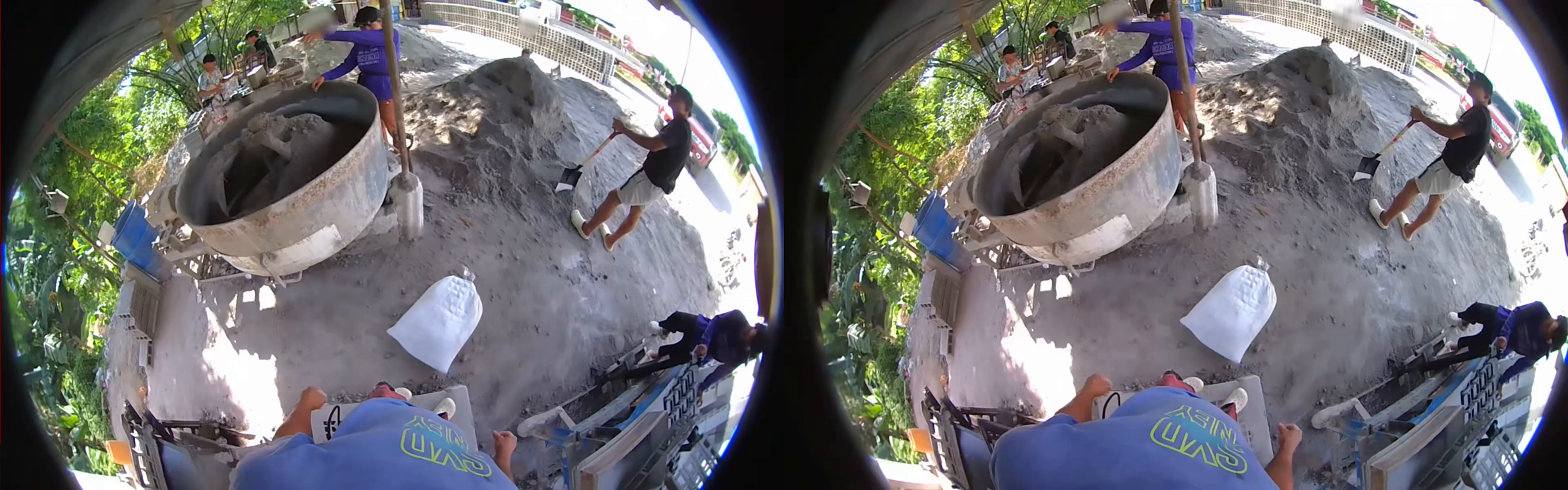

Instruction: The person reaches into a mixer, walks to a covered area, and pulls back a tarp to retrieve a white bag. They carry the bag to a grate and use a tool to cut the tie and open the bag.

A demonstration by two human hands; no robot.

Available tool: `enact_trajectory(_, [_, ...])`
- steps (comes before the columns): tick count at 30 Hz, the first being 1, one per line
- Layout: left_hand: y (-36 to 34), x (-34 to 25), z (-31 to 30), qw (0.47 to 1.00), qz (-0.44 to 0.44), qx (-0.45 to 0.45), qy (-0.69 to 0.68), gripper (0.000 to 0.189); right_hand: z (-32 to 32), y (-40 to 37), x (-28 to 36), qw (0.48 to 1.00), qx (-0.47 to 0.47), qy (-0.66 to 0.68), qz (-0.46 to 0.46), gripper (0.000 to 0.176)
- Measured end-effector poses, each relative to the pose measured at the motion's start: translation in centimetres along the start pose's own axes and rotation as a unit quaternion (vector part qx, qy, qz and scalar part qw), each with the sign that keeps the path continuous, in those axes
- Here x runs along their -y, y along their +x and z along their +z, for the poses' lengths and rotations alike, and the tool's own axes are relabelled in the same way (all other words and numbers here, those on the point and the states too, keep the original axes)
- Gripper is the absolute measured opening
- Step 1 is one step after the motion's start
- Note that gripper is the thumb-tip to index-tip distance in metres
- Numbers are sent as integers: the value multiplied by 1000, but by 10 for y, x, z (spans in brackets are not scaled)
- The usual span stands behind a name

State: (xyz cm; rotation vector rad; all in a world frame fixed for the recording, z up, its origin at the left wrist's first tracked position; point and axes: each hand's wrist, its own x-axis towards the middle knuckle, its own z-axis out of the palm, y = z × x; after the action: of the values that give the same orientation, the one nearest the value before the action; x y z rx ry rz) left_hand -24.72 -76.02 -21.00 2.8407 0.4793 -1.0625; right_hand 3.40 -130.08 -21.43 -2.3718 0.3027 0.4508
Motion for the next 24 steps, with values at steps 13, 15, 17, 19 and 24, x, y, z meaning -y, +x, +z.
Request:
enact_trajectory(13, [-113,-98,-71,805,-256,-219,-489,25,23,158,67,972,216,18,-95,25])
enact_trajectory(15, [-128,-94,-40,810,-276,-232,-463,23,44,162,101,964,223,-42,-139,26])
enact_trajectory(17, [-133,-88,12,890,-289,-133,-325,18,63,149,132,960,236,-11,-151,27])
enact_trajectory(19, [-130,-77,75,992,-110,-8,-61,17,81,127,158,955,248,26,-164,27])
enact_trajectory(24, [-132,-53,118,987,-79,-71,-122,15,125,67,168,925,329,-71,-176,25])
